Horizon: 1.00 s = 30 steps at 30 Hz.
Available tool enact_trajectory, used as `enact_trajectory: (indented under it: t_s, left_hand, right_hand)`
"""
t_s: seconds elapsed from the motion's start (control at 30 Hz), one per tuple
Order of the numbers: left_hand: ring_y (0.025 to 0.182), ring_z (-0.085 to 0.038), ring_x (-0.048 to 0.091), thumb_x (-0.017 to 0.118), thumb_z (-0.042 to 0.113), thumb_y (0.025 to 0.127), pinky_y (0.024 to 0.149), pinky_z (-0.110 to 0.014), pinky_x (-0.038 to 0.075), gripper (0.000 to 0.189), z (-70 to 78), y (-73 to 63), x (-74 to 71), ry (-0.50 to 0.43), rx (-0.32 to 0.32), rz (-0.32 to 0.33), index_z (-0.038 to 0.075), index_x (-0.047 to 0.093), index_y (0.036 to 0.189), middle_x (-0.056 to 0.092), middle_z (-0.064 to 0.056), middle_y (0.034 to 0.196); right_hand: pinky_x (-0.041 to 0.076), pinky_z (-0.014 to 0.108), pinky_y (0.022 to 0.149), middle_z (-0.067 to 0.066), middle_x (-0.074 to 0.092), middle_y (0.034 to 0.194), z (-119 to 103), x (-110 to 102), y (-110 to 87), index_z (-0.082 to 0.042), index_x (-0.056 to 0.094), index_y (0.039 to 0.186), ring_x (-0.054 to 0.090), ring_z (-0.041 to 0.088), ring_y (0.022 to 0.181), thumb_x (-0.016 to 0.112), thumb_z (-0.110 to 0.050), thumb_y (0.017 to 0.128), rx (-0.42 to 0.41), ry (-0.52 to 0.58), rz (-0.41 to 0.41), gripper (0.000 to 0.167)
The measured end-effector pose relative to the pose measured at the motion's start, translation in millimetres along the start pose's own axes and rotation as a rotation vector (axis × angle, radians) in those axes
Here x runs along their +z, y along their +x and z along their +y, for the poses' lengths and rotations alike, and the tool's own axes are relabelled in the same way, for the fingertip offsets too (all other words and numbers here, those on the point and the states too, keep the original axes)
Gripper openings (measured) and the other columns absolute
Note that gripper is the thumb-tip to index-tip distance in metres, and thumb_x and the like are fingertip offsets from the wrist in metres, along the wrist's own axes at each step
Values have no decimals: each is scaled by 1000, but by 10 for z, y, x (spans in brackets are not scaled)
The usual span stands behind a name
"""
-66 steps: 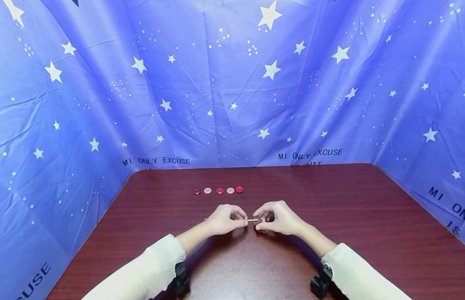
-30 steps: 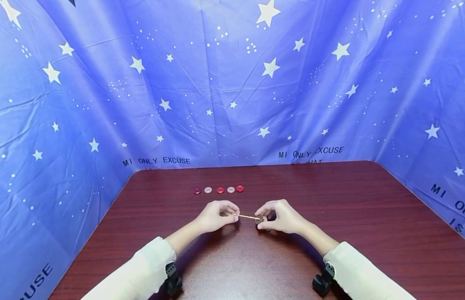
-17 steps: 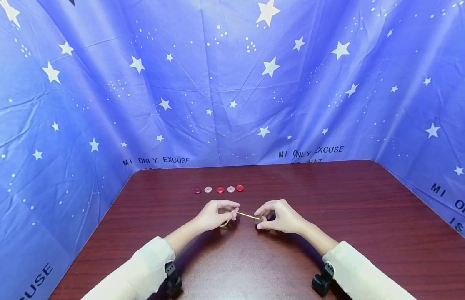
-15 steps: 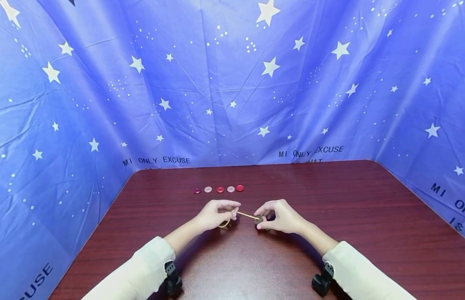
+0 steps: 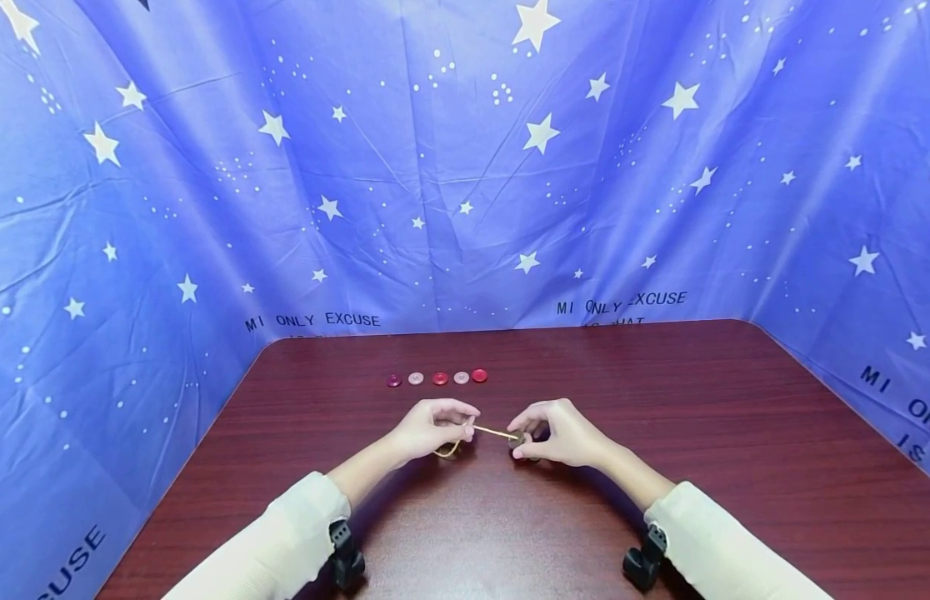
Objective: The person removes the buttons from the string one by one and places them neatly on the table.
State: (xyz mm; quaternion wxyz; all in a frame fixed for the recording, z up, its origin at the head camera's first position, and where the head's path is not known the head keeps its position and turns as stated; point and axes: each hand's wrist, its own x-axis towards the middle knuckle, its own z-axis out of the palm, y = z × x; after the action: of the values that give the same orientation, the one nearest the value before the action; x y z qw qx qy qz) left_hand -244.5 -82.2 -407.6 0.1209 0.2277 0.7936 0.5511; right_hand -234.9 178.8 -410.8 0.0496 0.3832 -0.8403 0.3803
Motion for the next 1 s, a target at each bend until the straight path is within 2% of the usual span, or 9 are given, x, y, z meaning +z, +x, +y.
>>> enact_trajectory:
  t_s: [0.2, 0.4, 0.63, 0.77, 0.83, 0.93, 1.0]
  left_hand:
    - [83, -2, 65, 73, 16, 82, 70, -18, 50, 35, -25, -8, -24, 77, -25, 47, 0, 68, 113, 73, -18, 100]
    - [80, -1, 63, 75, 16, 81, 62, -18, 48, 34, -27, -41, -79, 90, -44, 68, 0, 69, 110, 73, -17, 100]
    - [88, -8, 68, 74, 13, 81, 78, -18, 53, 35, -63, -87, -162, 87, 5, 60, -5, 68, 110, 72, -20, 101]
    - [88, -9, 68, 75, 12, 81, 79, -19, 53, 35, -67, -114, -198, 88, 9, 62, -5, 68, 110, 73, -20, 101]
    - [86, -6, 67, 75, 12, 81, 77, -18, 53, 34, -53, -124, -207, 85, -2, 64, -5, 68, 110, 73, -20, 101]
    - [78, -2, 63, 74, 12, 81, 63, -18, 50, 34, -17, -134, -217, 79, -28, 64, -4, 68, 111, 73, -20, 101]
    - [76, -1, 62, 74, 13, 82, 59, -18, 48, 35, 0, -133, -223, 73, -40, 61, -4, 68, 111, 73, -20, 101]
  right_hand:
    - [57, 27, 67, -4, 68, 72, -16, -19, 7, -7, 72, 98, 56, -5, 65, 82, -16, 74, 46, 3, -9, 27]
    - [57, 28, 67, -4, 68, 72, -32, -32, 1, -6, 72, 99, 56, -3, 64, 82, -16, 74, 63, 11, -12, 28]
    - [56, 27, 67, -5, 66, 70, -12, -27, -6, -8, 72, 98, 56, -3, 63, 82, -16, 74, 63, 9, -9, 28]
    - [56, 26, 67, -5, 66, 70, -6, -26, -4, -8, 72, 98, 56, -3, 64, 82, -16, 74, 58, 4, -11, 28]
    - [56, 26, 67, -4, 66, 70, -6, -29, -1, -7, 72, 98, 55, -3, 64, 82, -16, 74, 49, 0, -10, 28]
    - [57, 28, 67, -3, 67, 70, -4, -39, 3, -6, 72, 98, 56, -3, 65, 82, -17, 74, 52, -1, -12, 28]
    - [57, 28, 66, -3, 67, 69, -14, -50, 3, -7, 73, 98, 57, -2, 65, 82, -18, 74, 65, -3, -15, 27]
